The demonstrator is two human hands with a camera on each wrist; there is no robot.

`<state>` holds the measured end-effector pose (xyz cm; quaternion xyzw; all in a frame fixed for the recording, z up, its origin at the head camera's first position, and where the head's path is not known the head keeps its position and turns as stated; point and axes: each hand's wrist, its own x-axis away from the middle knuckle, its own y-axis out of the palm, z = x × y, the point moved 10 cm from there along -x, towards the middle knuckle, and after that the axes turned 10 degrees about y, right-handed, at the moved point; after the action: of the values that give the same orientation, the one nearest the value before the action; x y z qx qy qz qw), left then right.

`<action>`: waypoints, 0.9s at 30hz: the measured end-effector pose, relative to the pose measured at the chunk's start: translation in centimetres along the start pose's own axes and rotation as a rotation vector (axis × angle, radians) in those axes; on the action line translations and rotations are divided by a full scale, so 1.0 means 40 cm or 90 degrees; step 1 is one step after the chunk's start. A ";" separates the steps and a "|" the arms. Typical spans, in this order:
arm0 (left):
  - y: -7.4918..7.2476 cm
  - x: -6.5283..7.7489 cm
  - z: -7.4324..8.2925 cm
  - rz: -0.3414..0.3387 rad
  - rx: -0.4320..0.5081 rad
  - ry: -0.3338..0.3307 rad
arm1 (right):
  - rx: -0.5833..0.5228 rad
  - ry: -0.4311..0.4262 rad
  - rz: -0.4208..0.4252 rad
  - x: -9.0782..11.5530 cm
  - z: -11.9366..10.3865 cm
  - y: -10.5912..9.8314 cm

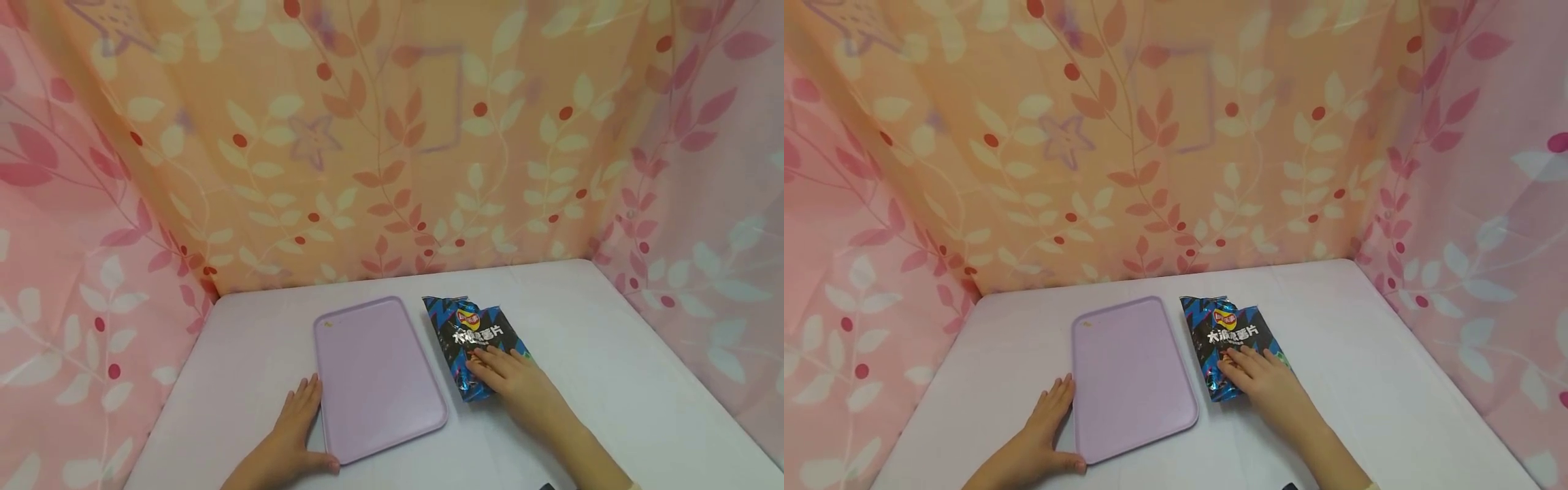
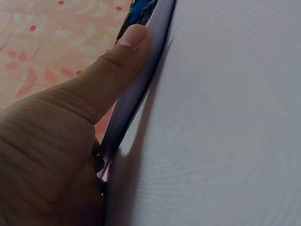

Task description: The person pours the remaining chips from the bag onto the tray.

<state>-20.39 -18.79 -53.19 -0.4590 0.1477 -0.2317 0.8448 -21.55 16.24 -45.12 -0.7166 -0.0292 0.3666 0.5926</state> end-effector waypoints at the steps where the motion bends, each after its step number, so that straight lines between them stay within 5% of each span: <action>1: 0.003 0.000 0.001 -0.001 -0.003 0.004 | 0.001 -0.003 0.007 0.003 -0.003 -0.003; 9: 0.007 0.015 0.009 0.022 -0.030 0.051 | 0.000 -0.013 0.039 0.018 -0.031 -0.017; 27: 0.009 0.000 -0.013 -0.017 -0.022 -0.005 | 0.001 -0.081 0.135 -0.008 -0.062 -0.078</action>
<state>-20.54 -18.98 -53.75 -0.4761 0.1425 -0.2385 0.8344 -19.17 14.97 -42.20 -0.6904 0.0100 0.4719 0.5482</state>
